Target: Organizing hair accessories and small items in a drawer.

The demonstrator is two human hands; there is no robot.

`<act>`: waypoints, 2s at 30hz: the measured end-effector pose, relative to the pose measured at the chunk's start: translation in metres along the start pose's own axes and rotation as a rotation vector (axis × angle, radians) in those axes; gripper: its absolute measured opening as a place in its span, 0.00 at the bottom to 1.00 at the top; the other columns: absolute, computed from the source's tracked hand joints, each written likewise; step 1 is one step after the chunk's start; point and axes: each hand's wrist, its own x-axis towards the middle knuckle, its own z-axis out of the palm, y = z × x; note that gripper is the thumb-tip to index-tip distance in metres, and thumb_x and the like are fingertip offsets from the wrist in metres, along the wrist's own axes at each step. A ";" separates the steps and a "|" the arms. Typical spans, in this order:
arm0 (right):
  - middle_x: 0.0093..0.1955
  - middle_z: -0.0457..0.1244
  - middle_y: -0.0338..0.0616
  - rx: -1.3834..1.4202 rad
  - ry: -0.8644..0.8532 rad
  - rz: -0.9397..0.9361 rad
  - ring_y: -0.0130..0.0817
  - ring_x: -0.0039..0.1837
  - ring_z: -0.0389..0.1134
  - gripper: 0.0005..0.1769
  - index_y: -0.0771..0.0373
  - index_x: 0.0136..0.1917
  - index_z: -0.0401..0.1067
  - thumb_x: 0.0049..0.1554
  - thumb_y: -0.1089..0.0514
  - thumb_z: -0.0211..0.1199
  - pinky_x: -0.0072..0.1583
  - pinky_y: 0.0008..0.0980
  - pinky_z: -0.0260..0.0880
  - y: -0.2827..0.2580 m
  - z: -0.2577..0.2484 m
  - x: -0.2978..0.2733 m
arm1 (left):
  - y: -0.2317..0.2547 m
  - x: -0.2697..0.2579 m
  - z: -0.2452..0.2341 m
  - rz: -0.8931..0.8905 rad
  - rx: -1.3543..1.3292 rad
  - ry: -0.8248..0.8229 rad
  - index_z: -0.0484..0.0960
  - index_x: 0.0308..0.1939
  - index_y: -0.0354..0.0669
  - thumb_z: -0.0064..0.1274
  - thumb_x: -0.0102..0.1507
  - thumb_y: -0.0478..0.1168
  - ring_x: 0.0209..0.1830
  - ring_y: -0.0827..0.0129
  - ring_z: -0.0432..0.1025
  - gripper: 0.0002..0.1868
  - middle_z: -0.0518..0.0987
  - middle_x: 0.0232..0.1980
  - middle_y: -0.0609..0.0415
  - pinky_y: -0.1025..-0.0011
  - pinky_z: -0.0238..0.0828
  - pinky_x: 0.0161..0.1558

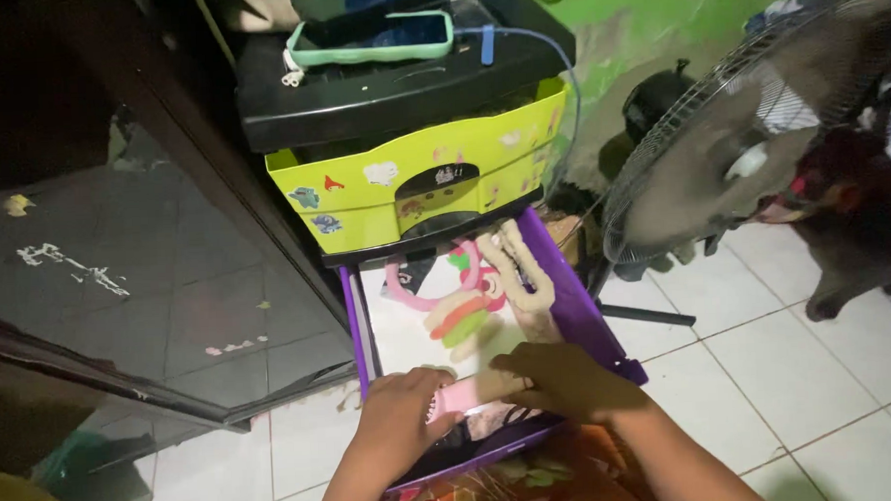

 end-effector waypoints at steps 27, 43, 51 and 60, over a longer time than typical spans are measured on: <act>0.69 0.62 0.54 -0.496 -0.904 -0.379 0.52 0.68 0.64 0.39 0.58 0.74 0.62 0.51 0.57 0.67 0.66 0.47 0.62 0.002 0.152 0.145 | -0.015 0.010 0.021 -0.156 -0.405 0.365 0.73 0.53 0.41 0.53 0.64 0.44 0.28 0.60 0.74 0.17 0.79 0.33 0.45 0.62 0.71 0.33; 0.59 0.69 0.48 -0.511 -0.766 -0.173 0.49 0.60 0.70 0.27 0.55 0.64 0.75 0.51 0.57 0.62 0.59 0.46 0.68 -0.030 0.117 0.113 | -0.005 0.005 0.015 -0.222 -0.378 0.389 0.74 0.51 0.43 0.53 0.63 0.45 0.26 0.64 0.69 0.15 0.75 0.28 0.47 0.65 0.69 0.33; 0.54 0.71 0.55 -0.032 -0.534 -0.405 0.48 0.55 0.72 0.24 0.66 0.62 0.75 0.54 0.54 0.66 0.57 0.41 0.72 -0.017 0.056 0.072 | -0.022 0.005 0.020 -0.055 -0.472 0.474 0.74 0.47 0.42 0.53 0.65 0.42 0.28 0.68 0.72 0.11 0.78 0.30 0.49 0.68 0.71 0.34; 0.47 0.70 0.40 0.931 0.378 0.152 0.27 0.47 0.69 0.18 0.61 0.55 0.76 0.55 0.50 0.68 0.51 0.30 0.69 0.024 0.006 0.034 | -0.003 -0.007 0.010 -0.069 -0.408 0.332 0.74 0.48 0.42 0.55 0.61 0.39 0.28 0.67 0.69 0.13 0.79 0.31 0.49 0.68 0.69 0.34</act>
